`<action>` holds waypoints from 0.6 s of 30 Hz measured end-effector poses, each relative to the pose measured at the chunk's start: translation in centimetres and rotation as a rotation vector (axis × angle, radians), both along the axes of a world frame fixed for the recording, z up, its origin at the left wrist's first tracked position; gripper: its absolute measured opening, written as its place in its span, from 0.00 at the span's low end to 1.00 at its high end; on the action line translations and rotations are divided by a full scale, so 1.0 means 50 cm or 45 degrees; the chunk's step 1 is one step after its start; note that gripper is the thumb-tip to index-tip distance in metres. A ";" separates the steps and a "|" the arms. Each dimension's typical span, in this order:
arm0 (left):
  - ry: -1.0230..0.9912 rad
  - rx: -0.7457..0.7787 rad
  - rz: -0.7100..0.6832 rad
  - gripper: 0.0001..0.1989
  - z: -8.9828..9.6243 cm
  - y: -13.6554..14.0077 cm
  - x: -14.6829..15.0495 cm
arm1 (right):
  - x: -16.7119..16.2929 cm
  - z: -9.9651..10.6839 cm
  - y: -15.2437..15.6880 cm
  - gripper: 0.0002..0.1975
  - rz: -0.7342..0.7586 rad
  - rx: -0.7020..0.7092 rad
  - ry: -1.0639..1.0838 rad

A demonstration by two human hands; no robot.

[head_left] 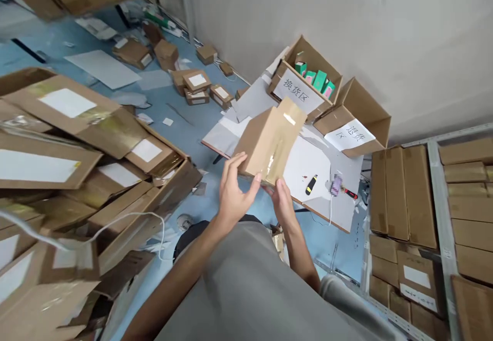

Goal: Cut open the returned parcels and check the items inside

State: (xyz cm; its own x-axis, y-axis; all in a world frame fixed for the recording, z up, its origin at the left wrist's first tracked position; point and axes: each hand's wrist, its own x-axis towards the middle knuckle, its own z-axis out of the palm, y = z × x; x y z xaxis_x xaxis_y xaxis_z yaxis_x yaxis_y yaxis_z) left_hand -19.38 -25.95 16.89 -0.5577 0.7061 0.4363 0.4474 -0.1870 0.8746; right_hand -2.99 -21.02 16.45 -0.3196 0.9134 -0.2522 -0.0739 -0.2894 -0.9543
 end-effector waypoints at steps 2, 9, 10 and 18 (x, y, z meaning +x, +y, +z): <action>-0.024 0.019 -0.136 0.24 0.009 0.057 0.077 | 0.093 0.005 0.030 0.34 -0.126 0.103 -0.048; -0.123 -0.402 -0.558 0.27 -0.133 0.251 0.263 | 0.321 -0.098 0.167 0.42 -0.338 0.067 -0.344; -0.126 -0.531 -0.573 0.27 -0.168 0.276 0.273 | 0.328 -0.131 0.186 0.44 -0.316 0.005 -0.362; -0.140 -0.809 -0.595 0.33 -0.300 0.315 0.264 | 0.275 -0.312 0.248 0.42 -0.361 0.019 -0.723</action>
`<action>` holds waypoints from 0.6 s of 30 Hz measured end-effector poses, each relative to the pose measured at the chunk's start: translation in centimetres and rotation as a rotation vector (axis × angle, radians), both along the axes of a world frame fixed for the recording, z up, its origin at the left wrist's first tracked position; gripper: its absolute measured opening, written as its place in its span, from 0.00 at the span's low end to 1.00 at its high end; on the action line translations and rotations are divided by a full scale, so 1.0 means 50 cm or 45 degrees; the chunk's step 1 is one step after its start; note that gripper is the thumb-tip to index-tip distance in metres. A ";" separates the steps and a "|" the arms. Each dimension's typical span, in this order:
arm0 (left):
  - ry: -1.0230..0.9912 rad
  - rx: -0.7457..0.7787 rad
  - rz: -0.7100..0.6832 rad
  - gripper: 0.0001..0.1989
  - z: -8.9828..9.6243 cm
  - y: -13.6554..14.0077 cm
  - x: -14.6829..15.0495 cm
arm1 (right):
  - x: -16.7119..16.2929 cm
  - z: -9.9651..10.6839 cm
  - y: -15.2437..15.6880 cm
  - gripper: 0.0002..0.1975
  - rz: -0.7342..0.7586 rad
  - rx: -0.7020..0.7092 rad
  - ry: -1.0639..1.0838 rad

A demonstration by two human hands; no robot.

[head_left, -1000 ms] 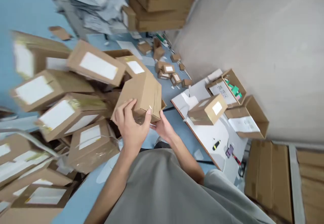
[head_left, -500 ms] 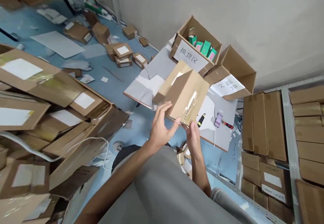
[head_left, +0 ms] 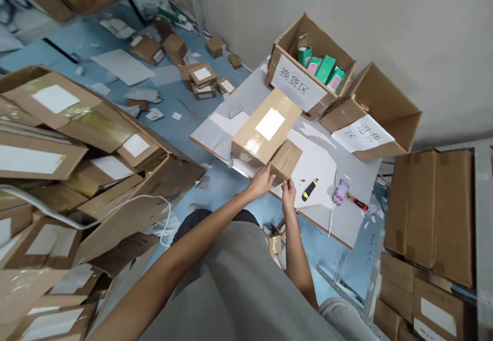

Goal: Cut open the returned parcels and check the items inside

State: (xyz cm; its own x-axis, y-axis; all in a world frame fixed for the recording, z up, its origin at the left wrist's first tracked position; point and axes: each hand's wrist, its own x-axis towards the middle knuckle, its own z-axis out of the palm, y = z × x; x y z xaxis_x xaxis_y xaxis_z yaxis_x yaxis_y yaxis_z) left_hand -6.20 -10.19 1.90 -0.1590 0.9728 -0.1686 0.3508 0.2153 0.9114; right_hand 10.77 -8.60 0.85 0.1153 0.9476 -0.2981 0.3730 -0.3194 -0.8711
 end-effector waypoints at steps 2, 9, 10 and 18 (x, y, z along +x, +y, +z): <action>-0.014 -0.018 0.022 0.26 0.006 -0.046 -0.033 | -0.013 0.005 -0.016 0.36 -0.065 0.195 -0.187; -0.171 -0.001 0.722 0.28 0.009 -0.302 -0.261 | -0.160 0.062 -0.102 0.24 0.455 0.569 -0.101; -0.201 0.054 0.848 0.28 0.004 -0.348 -0.298 | -0.203 0.065 -0.119 0.23 0.605 0.552 -0.054; 0.374 0.206 1.608 0.29 0.004 -0.793 -0.517 | -0.597 0.014 -0.405 0.20 1.609 0.148 0.237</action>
